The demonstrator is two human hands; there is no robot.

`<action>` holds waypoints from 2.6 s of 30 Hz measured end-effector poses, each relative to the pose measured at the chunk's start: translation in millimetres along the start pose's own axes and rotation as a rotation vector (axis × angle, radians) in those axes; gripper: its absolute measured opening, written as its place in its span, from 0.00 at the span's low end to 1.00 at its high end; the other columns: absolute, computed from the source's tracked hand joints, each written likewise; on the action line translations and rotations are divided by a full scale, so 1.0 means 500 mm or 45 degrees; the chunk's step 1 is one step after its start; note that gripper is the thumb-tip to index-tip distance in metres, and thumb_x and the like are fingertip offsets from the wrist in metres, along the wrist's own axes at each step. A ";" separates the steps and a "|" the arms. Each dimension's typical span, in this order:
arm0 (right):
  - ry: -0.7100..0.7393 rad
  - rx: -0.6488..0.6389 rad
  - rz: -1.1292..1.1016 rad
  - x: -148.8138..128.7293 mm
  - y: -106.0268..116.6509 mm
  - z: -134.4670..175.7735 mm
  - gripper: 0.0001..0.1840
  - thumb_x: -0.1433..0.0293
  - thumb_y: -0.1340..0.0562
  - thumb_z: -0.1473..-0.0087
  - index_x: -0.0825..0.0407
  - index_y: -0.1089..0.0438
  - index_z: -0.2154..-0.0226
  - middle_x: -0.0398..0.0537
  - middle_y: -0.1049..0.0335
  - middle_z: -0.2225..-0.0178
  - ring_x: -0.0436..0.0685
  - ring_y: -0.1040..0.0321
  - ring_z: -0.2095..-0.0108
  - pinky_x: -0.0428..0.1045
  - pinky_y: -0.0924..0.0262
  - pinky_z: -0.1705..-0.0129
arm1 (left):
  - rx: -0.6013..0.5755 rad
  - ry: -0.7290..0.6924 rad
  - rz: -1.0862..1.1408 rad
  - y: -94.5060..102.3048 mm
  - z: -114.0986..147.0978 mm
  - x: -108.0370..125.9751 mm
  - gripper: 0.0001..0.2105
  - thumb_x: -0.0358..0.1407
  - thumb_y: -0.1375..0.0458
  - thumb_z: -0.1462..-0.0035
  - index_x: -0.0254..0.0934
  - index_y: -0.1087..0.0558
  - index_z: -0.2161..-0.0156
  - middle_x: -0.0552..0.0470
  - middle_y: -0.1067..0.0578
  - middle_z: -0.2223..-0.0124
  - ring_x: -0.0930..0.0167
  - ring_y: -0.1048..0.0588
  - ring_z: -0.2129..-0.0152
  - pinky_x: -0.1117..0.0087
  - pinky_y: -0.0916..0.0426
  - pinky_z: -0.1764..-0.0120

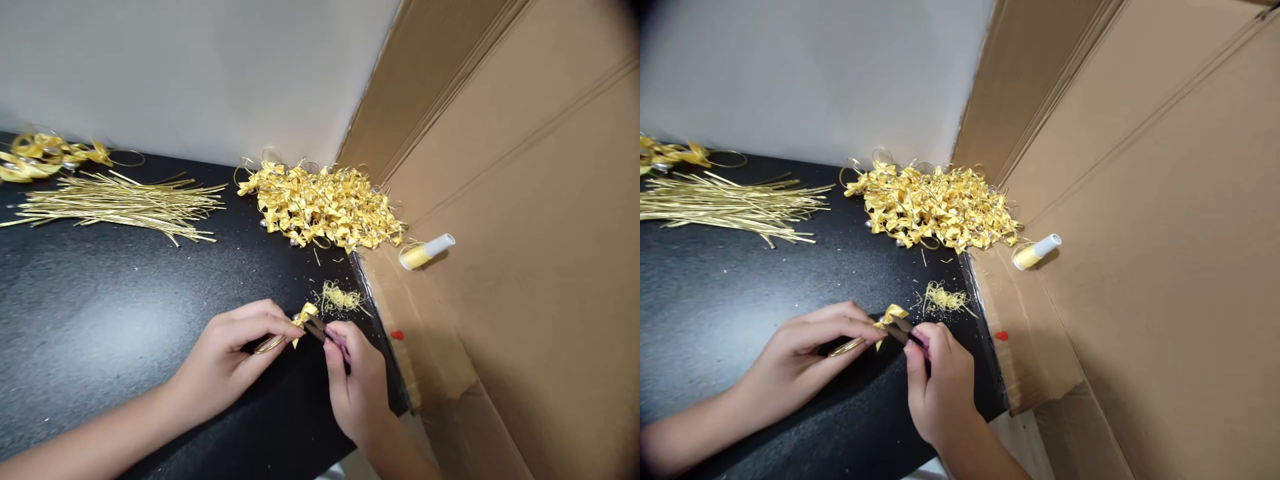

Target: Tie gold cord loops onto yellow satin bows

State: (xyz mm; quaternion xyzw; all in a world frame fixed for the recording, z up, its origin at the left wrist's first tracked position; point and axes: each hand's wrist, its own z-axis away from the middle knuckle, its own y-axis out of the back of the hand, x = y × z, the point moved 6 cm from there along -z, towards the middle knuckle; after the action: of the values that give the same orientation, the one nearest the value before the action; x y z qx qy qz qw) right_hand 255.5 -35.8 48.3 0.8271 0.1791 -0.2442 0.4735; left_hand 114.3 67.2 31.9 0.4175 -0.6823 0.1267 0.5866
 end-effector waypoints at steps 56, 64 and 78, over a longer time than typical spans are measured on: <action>-0.220 0.160 0.846 0.292 0.173 0.052 0.30 0.49 0.49 0.37 0.55 0.22 0.63 0.55 0.29 0.66 0.60 0.36 0.67 0.55 0.39 0.62 | 0.160 0.409 0.454 -0.004 -0.002 -0.055 0.10 0.39 0.40 0.42 0.38 0.32 0.57 0.57 0.26 0.71 0.74 0.29 0.74 0.74 0.33 0.69; 0.088 0.210 0.452 0.098 0.104 -0.029 0.12 0.64 0.39 0.41 0.51 0.27 0.57 0.54 0.27 0.61 0.60 0.31 0.59 0.55 0.35 0.58 | 0.185 0.118 -0.008 0.016 0.001 -0.023 0.02 0.34 0.42 0.41 0.39 0.29 0.64 0.57 0.26 0.72 0.75 0.27 0.75 0.76 0.32 0.68; -0.329 -0.289 -0.881 0.008 -0.105 -0.163 0.09 0.63 0.33 0.50 0.52 0.22 0.71 0.48 0.21 0.68 0.54 0.26 0.69 0.49 0.32 0.65 | 0.381 0.299 0.237 0.066 0.005 -0.057 0.09 0.39 0.35 0.49 0.37 0.20 0.64 0.48 0.17 0.62 0.64 0.18 0.66 0.67 0.23 0.60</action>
State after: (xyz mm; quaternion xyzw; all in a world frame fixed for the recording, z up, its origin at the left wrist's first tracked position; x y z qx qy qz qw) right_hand 250.3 60.8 44.5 0.6227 0.4124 -0.4703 0.4702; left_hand 87.8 98.2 15.8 0.4177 -0.6185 0.3280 0.5791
